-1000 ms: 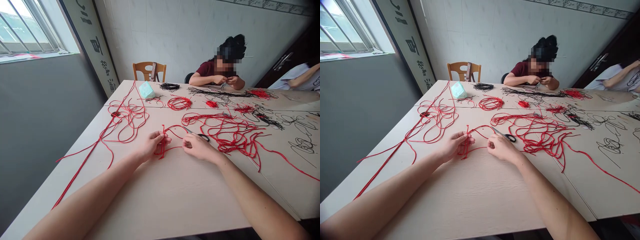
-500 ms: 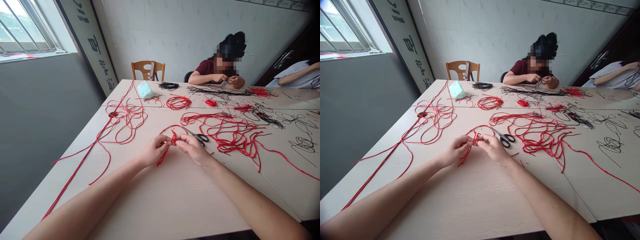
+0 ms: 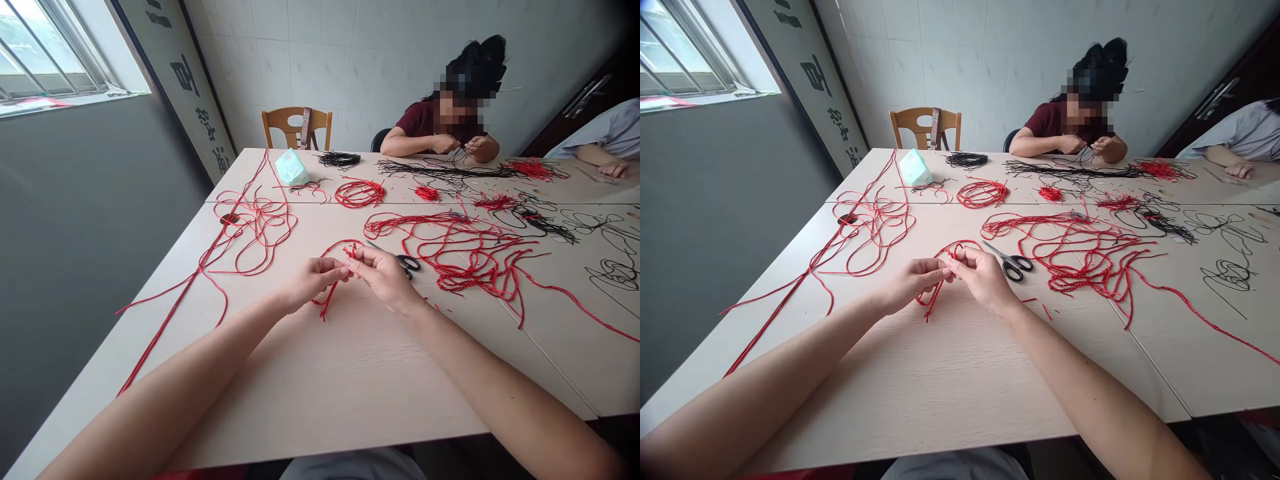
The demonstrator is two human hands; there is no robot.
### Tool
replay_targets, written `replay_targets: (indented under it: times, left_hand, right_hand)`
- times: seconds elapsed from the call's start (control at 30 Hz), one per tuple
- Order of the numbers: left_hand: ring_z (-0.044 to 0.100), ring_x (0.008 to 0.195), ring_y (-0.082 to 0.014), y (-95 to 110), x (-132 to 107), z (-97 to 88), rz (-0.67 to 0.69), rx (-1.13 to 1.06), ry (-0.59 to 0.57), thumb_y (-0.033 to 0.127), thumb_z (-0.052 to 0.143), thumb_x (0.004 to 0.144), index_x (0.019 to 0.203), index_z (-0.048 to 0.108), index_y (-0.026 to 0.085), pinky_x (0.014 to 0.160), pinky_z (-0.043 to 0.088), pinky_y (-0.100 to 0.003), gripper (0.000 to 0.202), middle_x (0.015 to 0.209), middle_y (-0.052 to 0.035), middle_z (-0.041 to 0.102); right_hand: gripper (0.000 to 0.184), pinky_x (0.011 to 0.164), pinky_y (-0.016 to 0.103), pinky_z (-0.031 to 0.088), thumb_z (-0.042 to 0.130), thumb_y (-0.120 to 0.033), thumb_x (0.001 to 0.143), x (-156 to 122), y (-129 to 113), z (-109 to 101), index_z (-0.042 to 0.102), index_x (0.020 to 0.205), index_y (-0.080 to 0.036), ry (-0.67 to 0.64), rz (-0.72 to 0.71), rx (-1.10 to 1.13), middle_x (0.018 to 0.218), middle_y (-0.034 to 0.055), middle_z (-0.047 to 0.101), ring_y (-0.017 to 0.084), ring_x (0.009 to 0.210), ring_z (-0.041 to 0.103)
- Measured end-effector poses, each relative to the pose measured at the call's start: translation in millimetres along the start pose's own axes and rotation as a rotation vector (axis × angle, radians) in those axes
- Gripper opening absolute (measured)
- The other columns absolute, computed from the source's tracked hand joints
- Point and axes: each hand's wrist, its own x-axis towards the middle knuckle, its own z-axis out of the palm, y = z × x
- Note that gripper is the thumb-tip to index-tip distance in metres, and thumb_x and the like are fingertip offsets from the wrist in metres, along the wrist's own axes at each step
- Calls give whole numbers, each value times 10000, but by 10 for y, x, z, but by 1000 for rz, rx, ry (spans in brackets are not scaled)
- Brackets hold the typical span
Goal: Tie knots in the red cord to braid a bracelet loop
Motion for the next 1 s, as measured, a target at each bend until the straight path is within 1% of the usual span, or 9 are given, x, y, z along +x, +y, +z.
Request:
replay_targets:
  times: [0.1,0.23,0.33,0.4,0.53,0.67,0.87,0.93,1.0]
  left_hand:
    - [263,486,-51,24,-9,-26,44,109,-42,459,578,762,756,665,118,452,191,-207,352,566,22,458]
    - [360,568,-78,35,-26,-28,89,108,-45,465,631,713,760,692,122,508,257,-213,352,617,-1,515]
    - [259,511,-62,32,-36,-22,31,104,-41,467,647,695,772,698,123,470,183,-219,357,532,34,399]
    - [190,494,-57,20,-34,-19,13,68,-27,464,642,702,804,699,127,458,130,-226,356,516,51,317]
    - [144,477,-55,-8,-7,-38,46,-118,95,470,628,720,855,683,135,440,115,-219,365,516,66,220]
    - [109,445,-49,1,4,-64,67,-236,212,510,630,708,879,658,140,414,99,-206,408,497,84,150]
    - [178,425,-35,-9,-5,-41,108,-312,251,476,645,712,849,659,145,400,154,-184,359,481,80,224]
    - [289,442,-31,-40,4,-41,114,-349,260,451,650,715,820,659,137,414,220,-176,331,510,56,350]
    - [438,524,-46,-70,16,-47,122,-391,263,437,646,722,811,655,132,469,320,-174,318,617,11,504]
  right_hand:
    - [227,595,252,428,591,-375,783,-4,-45,12,588,729,-154,-29,-42,-80,674,6,560,116,622,512]
    - [229,566,243,424,603,-377,776,-21,-79,23,584,730,-153,-40,-30,-118,654,2,564,113,599,512]
    - [251,569,237,421,608,-389,774,-22,-93,25,571,702,-151,-54,-9,-96,624,-3,557,106,591,514]
    - [266,528,222,395,608,-416,772,-14,-86,16,581,758,-152,-39,14,-46,628,-5,556,95,565,496]
    - [369,417,196,292,572,-487,785,-5,-45,-21,560,951,-157,10,100,59,644,-16,530,61,469,400]
    - [363,444,204,345,568,-489,789,-40,-39,0,549,959,-169,16,122,46,671,-12,539,72,493,444]
    - [276,411,197,312,561,-453,802,-134,-111,208,538,838,-180,16,102,160,645,-27,529,56,443,411]
    - [270,411,200,336,551,-447,808,-165,-119,277,539,799,-177,14,112,155,642,-20,537,61,442,430]
    - [275,413,207,362,552,-445,805,-184,-112,322,569,804,-171,12,125,82,626,-13,542,73,443,454]
